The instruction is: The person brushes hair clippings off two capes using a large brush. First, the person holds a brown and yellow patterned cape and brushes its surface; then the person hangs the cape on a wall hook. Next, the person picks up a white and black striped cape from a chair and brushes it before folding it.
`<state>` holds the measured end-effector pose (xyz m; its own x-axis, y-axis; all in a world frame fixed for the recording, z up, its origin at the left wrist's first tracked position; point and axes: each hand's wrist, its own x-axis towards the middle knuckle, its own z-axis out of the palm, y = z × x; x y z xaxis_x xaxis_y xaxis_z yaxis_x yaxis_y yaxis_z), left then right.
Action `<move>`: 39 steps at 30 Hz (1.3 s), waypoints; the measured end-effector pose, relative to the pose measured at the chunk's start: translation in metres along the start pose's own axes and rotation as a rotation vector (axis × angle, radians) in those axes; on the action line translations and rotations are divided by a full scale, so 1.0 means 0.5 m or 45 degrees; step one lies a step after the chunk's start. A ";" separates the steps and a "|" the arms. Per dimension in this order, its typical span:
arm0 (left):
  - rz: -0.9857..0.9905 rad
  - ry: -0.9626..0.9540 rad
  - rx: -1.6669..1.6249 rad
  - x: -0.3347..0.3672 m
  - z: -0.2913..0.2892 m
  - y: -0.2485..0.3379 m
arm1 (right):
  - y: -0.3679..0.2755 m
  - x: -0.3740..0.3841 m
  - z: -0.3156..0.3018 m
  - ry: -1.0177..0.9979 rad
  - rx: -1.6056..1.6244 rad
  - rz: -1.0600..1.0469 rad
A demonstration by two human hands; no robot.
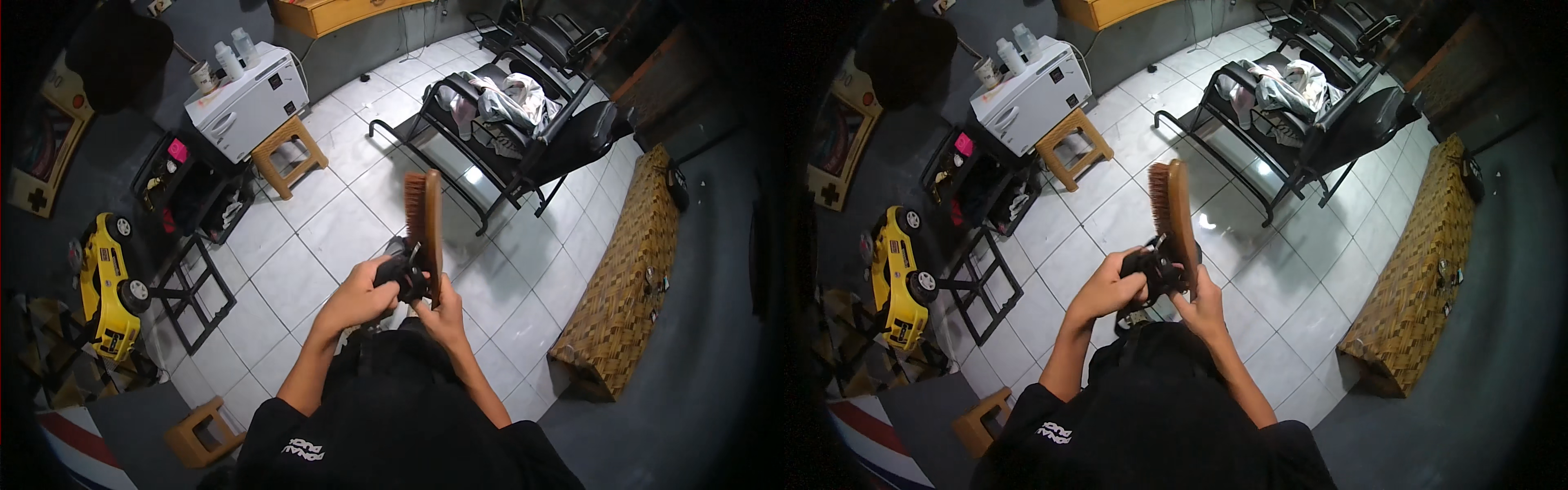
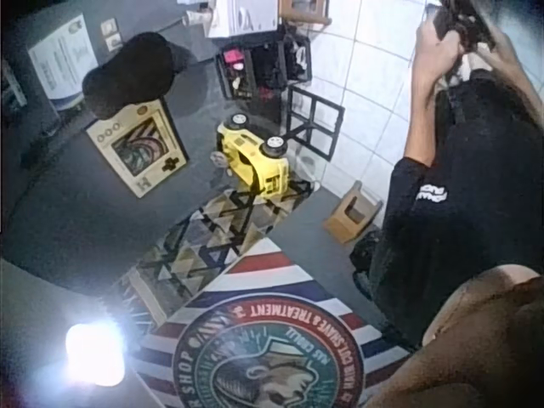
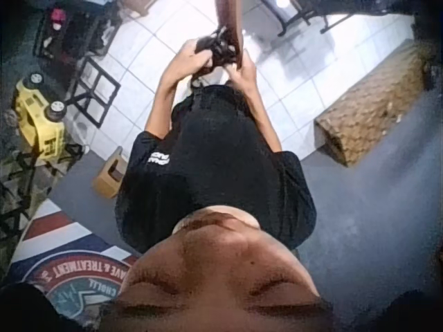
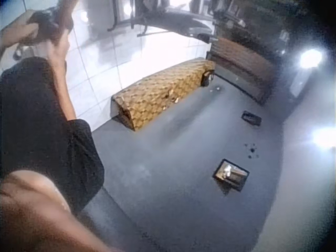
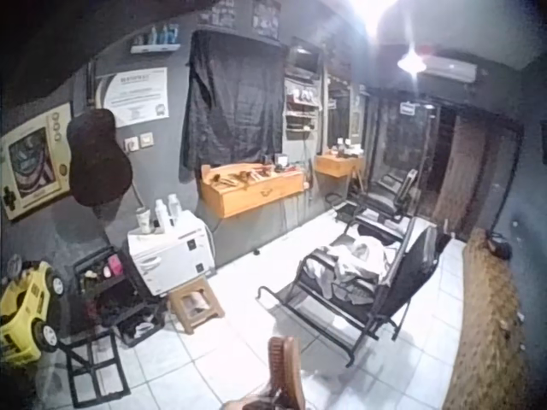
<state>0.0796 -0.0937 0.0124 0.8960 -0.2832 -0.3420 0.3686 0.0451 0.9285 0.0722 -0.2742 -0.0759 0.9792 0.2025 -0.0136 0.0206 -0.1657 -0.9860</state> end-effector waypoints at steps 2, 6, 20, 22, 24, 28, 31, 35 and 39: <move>0.073 -0.055 0.149 -0.008 -0.014 0.000 | -0.018 0.003 -0.006 0.019 -0.107 -0.009; 0.354 -0.002 0.570 -0.018 -0.045 0.022 | -0.018 0.006 -0.012 0.128 -0.139 -0.067; 0.470 0.662 0.822 0.020 -0.014 -0.050 | -0.008 0.027 -0.019 0.115 0.389 0.042; 0.310 0.299 0.676 0.003 0.014 -0.057 | -0.023 0.031 -0.017 0.173 0.556 0.088; 0.370 0.259 0.485 0.002 0.036 -0.090 | 0.009 0.037 -0.026 0.147 0.493 0.075; 0.268 0.480 0.575 0.014 0.032 -0.088 | -0.025 0.026 -0.034 0.092 0.257 0.179; 0.250 0.717 0.378 0.022 0.035 -0.100 | -0.032 0.011 -0.030 0.038 0.038 0.017; 0.229 0.603 0.448 0.028 0.033 -0.083 | -0.050 -0.006 -0.009 -0.011 -0.335 0.042; 0.202 0.519 0.478 0.009 0.027 -0.030 | -0.037 0.004 -0.014 0.259 -0.201 0.003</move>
<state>0.0747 -0.1084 -0.0010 0.9836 0.0949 -0.1534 0.1755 -0.3074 0.9353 0.0753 -0.2777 -0.0566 0.9994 0.0060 0.0340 0.0342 -0.3177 -0.9476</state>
